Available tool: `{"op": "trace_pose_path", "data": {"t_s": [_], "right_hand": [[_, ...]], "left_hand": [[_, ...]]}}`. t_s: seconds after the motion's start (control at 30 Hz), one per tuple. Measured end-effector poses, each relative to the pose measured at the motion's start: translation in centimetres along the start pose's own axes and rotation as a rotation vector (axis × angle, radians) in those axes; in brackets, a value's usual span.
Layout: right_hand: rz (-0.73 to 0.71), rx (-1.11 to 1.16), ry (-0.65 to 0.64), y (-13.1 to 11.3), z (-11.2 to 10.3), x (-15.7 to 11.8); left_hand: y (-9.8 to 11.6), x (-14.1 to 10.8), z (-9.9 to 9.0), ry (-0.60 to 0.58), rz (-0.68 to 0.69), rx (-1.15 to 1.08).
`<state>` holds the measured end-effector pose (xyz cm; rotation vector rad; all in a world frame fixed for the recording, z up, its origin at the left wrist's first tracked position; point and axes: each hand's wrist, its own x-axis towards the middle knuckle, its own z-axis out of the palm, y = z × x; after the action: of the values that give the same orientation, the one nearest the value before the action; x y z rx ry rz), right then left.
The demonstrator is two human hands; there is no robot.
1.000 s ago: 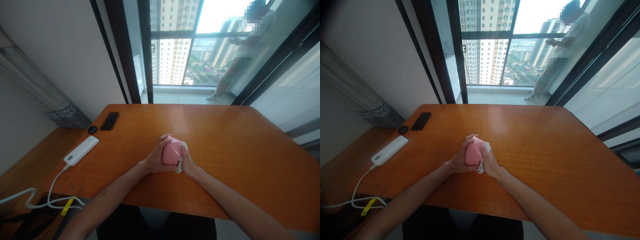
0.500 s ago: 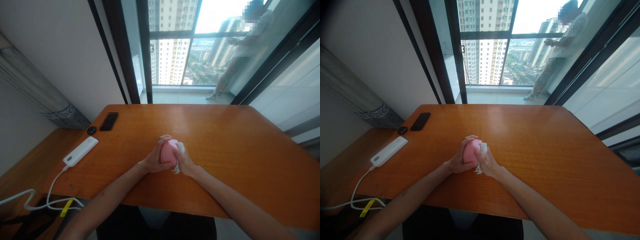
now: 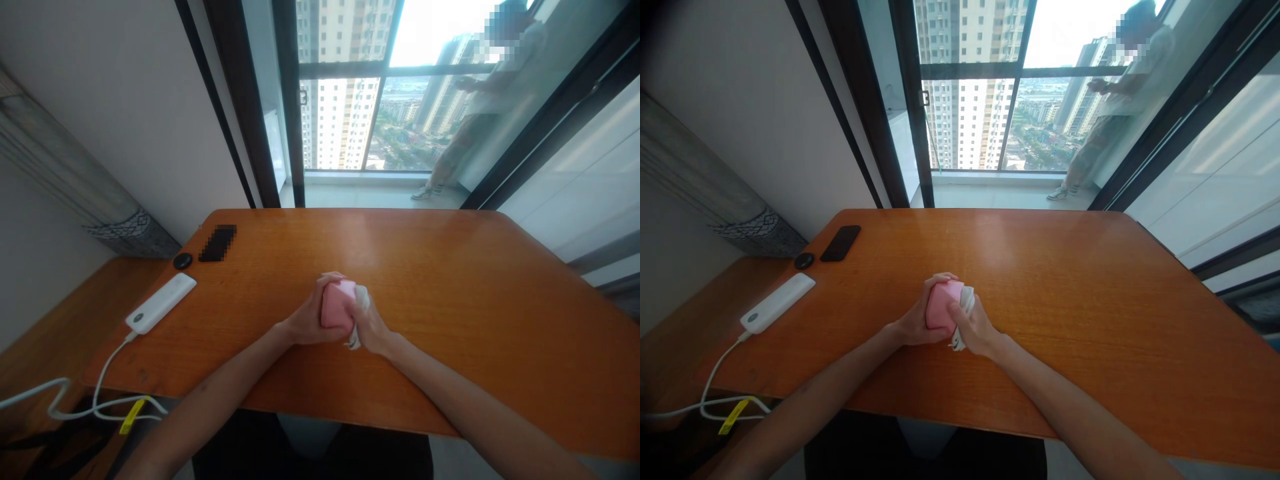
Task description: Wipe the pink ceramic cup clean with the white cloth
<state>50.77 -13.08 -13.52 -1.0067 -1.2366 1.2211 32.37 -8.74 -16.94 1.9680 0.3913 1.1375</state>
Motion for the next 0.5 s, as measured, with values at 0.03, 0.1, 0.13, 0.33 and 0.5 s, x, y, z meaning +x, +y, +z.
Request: {"op": "trace_pose_path", "data": {"t_s": [0.03, 0.1, 0.13, 0.33, 0.5], "right_hand": [[-0.038, -0.075, -0.025, -0.1, -0.2, -0.1], [-0.022, -0.097, -0.038, -0.6, -0.1, -0.1], [0.023, -0.038, -0.011, -0.9, 0.0, 0.1], [0.263, 0.363, 0.097, -1.3, 0.8, 0.8], [-0.021, 0.003, 0.0, -1.4, -0.2, -0.2]], "left_hand": [[0.0, -0.1, 0.1, -0.016, -0.071, -0.079], [-0.1, -0.3, 0.3, -0.026, -0.174, -0.166], [-0.2, -0.2, 0.2, -0.022, -0.181, -0.153], [-1.0, 0.2, -0.4, -0.03, 0.126, 0.141], [-1.1, -0.3, 0.2, -0.033, -0.095, -0.185]]}}
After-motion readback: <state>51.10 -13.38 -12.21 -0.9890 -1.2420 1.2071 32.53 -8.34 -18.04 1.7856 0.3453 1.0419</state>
